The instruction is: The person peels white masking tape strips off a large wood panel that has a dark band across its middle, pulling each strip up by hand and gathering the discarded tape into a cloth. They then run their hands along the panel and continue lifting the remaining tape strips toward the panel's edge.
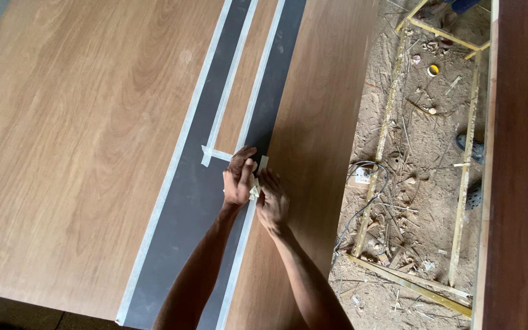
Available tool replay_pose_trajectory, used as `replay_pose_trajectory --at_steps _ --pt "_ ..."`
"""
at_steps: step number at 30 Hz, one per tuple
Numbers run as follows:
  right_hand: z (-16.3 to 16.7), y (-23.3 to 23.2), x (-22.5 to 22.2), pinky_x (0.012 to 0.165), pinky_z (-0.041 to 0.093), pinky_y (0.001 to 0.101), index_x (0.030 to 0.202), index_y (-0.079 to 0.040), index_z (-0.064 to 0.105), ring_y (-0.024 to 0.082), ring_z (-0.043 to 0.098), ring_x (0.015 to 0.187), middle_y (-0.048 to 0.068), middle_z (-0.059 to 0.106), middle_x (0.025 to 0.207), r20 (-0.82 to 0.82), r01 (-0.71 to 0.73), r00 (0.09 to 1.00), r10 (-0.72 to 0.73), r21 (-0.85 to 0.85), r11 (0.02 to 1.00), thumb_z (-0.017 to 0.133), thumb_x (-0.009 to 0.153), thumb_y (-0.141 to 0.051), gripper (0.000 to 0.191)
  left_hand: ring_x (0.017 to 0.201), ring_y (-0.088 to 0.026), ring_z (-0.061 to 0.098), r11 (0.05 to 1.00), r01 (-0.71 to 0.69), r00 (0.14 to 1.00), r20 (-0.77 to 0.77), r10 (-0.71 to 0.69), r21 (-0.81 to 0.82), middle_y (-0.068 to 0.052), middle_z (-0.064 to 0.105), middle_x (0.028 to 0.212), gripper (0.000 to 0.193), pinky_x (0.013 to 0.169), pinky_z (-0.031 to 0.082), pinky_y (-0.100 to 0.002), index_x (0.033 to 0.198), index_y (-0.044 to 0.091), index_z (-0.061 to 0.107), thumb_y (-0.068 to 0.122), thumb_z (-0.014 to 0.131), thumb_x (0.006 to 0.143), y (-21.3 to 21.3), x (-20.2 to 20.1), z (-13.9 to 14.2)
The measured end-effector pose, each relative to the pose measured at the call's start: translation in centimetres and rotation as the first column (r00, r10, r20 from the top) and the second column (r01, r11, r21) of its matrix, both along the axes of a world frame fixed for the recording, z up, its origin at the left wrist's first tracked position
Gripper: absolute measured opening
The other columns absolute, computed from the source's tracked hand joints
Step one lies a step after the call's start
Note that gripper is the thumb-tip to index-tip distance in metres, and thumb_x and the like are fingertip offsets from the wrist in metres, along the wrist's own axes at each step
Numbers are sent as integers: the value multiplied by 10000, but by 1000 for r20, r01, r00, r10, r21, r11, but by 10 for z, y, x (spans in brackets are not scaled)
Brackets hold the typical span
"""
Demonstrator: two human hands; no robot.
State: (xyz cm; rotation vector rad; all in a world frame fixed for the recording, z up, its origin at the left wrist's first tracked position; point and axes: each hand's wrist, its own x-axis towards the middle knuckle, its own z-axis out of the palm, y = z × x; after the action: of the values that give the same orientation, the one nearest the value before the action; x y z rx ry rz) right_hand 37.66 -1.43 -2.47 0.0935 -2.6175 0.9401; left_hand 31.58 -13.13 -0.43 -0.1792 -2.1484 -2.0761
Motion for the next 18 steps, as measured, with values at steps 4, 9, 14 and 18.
replay_pose_trajectory --at_steps 4,9,14,18 --pt "-2 -5 18 1221 381 466 1320 -9 653 349 557 1377 181 633 1412 40 13 999 -11 -34 999 578 921 40 409 1400 -329 574 985 -31 997 -82 17 -170 -164 663 1394 379 1136 477 -391 1285 29 676 75 631 912 4 0 0" --pt "6 -13 28 1213 377 475 1277 -33 668 358 560 1362 183 637 1405 53 34 998 -32 -50 998 613 885 29 401 1399 -345 535 956 49 996 -58 -68 -290 -125 671 1364 465 1106 487 -413 1280 57 662 32 641 817 1 -5 11" --pt "25 -17 37 1171 409 490 1066 -36 705 379 604 1281 199 680 1286 -9 24 1000 -25 -98 995 676 800 21 273 1415 -327 494 875 105 992 -12 -125 -473 -106 651 1385 569 1142 452 -414 1298 86 643 29 686 734 3 -12 30" --pt "41 -13 42 1020 502 476 966 -36 682 371 653 1081 165 705 1083 -47 -38 998 30 -176 984 684 827 11 146 1458 -349 407 750 173 968 -30 -249 -638 -125 570 1488 675 1217 351 -436 1363 76 601 -7 654 696 4 -20 44"
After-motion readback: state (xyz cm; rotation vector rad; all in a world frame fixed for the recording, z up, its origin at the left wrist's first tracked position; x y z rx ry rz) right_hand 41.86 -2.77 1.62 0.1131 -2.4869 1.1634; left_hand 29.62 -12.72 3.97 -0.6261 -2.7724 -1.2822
